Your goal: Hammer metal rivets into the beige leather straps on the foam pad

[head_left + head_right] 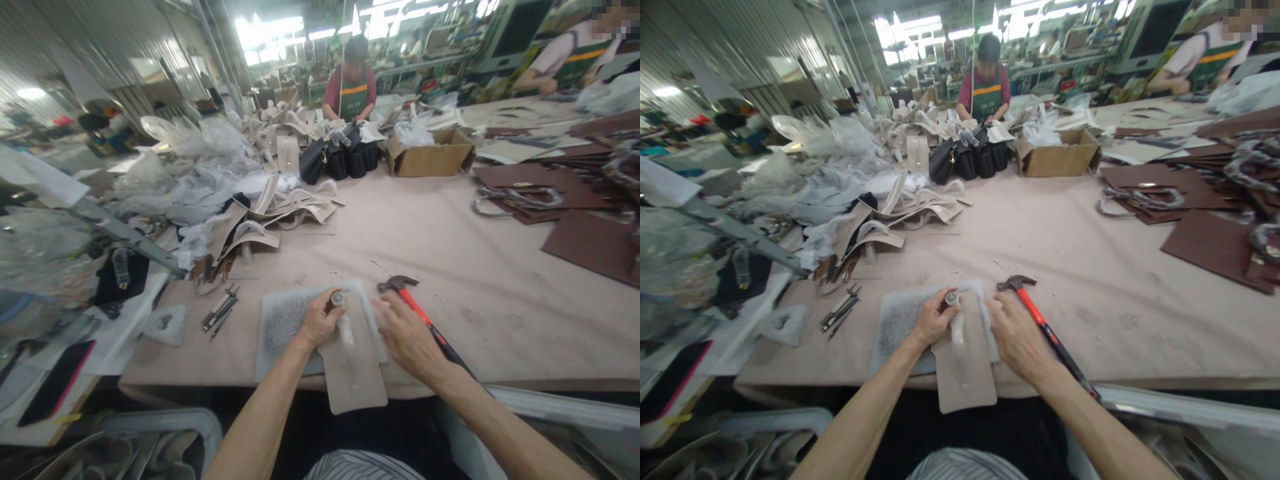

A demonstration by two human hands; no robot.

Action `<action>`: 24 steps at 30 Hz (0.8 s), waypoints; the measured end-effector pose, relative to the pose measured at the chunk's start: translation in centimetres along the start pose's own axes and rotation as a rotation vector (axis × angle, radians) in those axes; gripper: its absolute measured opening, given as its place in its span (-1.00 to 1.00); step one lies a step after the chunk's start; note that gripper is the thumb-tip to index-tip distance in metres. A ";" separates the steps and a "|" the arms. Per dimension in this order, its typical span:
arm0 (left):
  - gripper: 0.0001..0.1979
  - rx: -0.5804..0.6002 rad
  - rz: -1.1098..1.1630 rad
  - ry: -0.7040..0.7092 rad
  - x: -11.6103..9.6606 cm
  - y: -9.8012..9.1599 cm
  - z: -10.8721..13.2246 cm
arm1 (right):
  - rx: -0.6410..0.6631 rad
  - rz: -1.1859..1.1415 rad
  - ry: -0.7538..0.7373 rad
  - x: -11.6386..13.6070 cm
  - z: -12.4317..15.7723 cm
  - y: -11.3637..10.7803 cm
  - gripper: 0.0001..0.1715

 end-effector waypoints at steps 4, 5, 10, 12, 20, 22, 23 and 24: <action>-0.73 0.012 0.015 -0.012 0.0 0.1 -0.3 | 0.185 -0.092 -0.382 6.2 -1.4 1.2 -0.60; -0.80 -0.027 0.022 -0.027 0.1 0.3 -0.5 | 0.229 -0.059 -0.375 7.2 -1.7 1.5 -0.68; -0.76 -0.593 0.383 -0.113 -1.9 0.4 -1.7 | 0.241 0.146 -0.106 8.9 -3.2 0.8 -0.77; -0.71 -0.650 0.447 -0.021 -4.3 -0.5 -2.1 | 0.231 0.202 0.005 8.6 -3.7 -0.6 -0.77; -0.74 -0.531 0.309 0.045 -6.6 -3.7 -0.7 | 0.279 0.048 0.246 7.5 -2.8 -2.1 -0.77; -0.78 -0.532 0.273 -0.024 -4.9 -3.4 0.3 | 0.332 -0.019 0.229 8.0 -1.9 -0.7 -0.66; -0.80 -0.529 0.250 -0.052 -4.1 -3.2 0.8 | 0.346 -0.043 0.227 8.3 -1.5 -0.1 -0.60; -0.81 -0.518 0.225 -0.075 -3.3 -3.1 1.3 | 0.351 -0.063 0.230 8.6 -1.1 0.4 -0.53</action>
Point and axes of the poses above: each hand's wrist, its own z-axis away from the middle knuckle, its own y-axis out of the palm, x = y × z, the point moved 2 cm from there along -z, towards the middle knuckle, and after that the axes turned 8 degrees about z, right-handed, at the moved point
